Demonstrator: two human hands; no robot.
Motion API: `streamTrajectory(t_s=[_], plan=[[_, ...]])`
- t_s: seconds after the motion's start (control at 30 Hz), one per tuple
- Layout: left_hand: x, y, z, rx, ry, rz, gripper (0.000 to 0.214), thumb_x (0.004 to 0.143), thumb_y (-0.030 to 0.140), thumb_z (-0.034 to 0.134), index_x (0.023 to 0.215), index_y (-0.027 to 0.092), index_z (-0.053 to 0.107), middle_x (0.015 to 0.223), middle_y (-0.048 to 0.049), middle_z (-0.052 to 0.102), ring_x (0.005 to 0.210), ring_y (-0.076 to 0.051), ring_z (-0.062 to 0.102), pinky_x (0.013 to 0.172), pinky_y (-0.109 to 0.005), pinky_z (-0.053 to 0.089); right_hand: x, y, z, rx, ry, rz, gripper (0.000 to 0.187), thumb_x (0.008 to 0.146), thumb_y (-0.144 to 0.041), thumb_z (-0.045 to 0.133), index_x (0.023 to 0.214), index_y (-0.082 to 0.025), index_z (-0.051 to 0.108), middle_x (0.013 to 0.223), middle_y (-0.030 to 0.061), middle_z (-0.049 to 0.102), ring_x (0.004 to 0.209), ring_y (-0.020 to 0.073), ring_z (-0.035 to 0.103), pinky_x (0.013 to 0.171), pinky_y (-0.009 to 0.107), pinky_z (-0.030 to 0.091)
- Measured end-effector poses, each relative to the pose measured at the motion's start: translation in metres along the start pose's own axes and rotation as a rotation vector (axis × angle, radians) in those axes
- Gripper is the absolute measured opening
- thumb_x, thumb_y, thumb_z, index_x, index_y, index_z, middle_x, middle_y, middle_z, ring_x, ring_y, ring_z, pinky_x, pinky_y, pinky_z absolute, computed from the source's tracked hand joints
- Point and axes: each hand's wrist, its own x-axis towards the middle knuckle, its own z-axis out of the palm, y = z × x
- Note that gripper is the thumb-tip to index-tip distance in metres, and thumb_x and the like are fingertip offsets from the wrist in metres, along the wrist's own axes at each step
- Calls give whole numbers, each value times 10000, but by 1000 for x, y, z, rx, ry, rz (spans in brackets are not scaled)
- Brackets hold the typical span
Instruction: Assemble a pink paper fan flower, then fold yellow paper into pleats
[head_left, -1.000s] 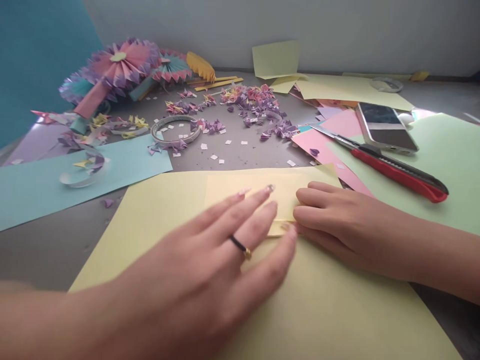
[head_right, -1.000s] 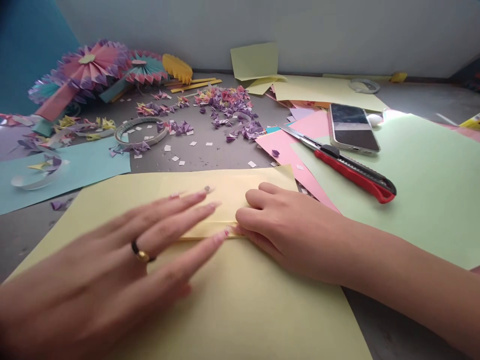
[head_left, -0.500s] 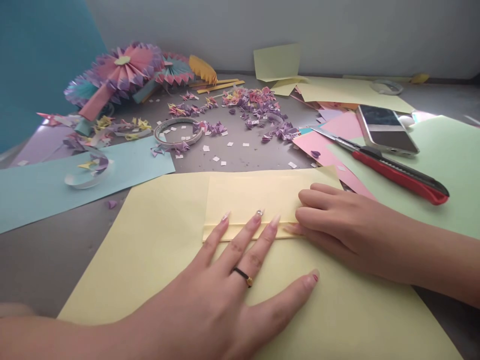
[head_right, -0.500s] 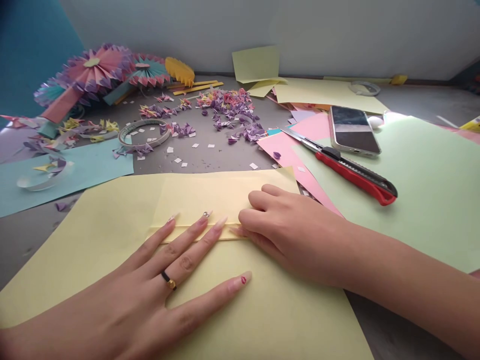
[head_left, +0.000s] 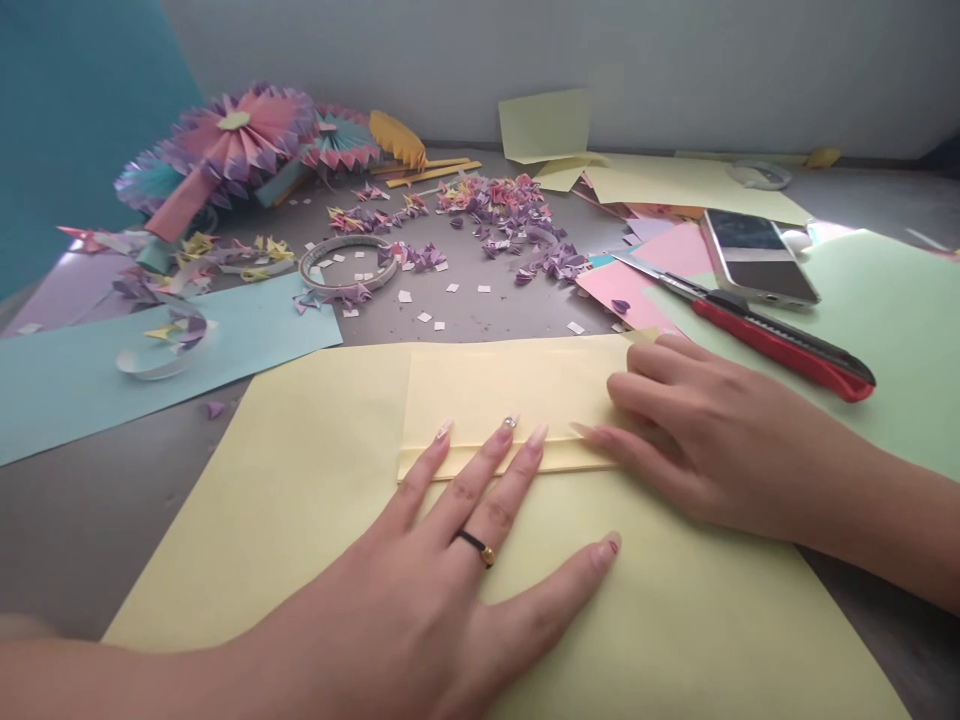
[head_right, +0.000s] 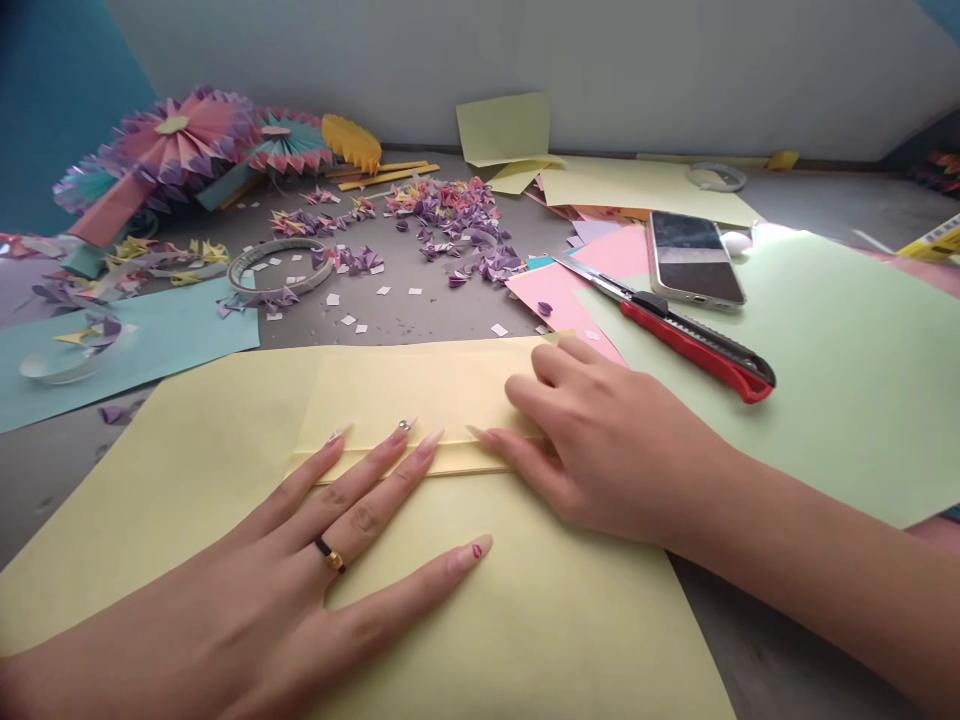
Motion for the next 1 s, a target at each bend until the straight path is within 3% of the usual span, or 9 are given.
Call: streamTrajectory(t_s=[0.13,0.33,0.47,0.57,0.63,0.77,0.9,0.97,1.0], plan=[[-1,1,3,17,24,1,721,857,277,630,1500,344,310,1529,-172,378,1449,-383,251,1111,-613,290,-3,7,3,-68,13,83,416,974,-562,286,795,-213,426,833,82,487,852,274,494,701,410,392],[0,1,5,37,35,-1,731,850,271,643,1497,351,312,1537,-173,363,1449,-378,252,1110,-608,298,-6,15,0,29,-26,-20,321,1010,-428,280,814,-222,430,831,61,483,801,236,494,739,406,392],[1,2,2,10,9,-8,751,831,268,661,1495,349,321,1547,-167,344,1450,-386,245,1093,-641,296,-5,19,-6,97,-68,51,302,1013,-421,310,810,-227,421,833,35,492,771,199,487,672,345,364],[0,1,-1,7,2,0,797,803,206,686,1497,351,321,1550,-175,328,1448,-395,242,1086,-652,293,-1,20,-12,179,-21,81,328,1025,-411,289,798,-223,432,786,15,493,721,173,469,644,319,341],[0,-1,-4,-9,-12,11,791,810,214,675,1500,351,314,1546,-167,340,1448,-386,249,1095,-638,291,0,17,-15,199,-22,0,326,1014,-433,327,810,-215,460,793,23,512,733,176,466,652,316,335],[5,-14,-12,-99,-17,84,644,908,408,513,1506,313,294,1523,-159,404,1438,-371,295,1088,-640,310,3,7,-12,83,-72,-223,352,963,-483,434,750,-205,467,770,41,517,727,193,433,666,330,308],[14,-27,-26,-72,194,66,450,965,264,428,1413,253,391,1492,-156,430,1430,-314,325,1104,-550,353,6,2,-9,11,-60,-255,348,996,-373,363,701,-206,441,705,27,508,658,174,420,635,322,286],[16,-31,-34,-98,344,-7,238,947,190,474,1175,228,529,1303,-113,568,1281,-241,494,1062,-418,427,8,1,-9,2,-15,-189,351,1004,-352,342,693,-209,424,672,18,498,633,166,430,622,314,292],[17,-33,-38,-185,352,-54,112,946,185,486,1027,225,551,1146,-66,622,1124,-189,581,985,-333,482,9,1,-10,0,26,-150,352,1006,-350,337,691,-213,413,656,13,489,618,162,429,613,310,295]])
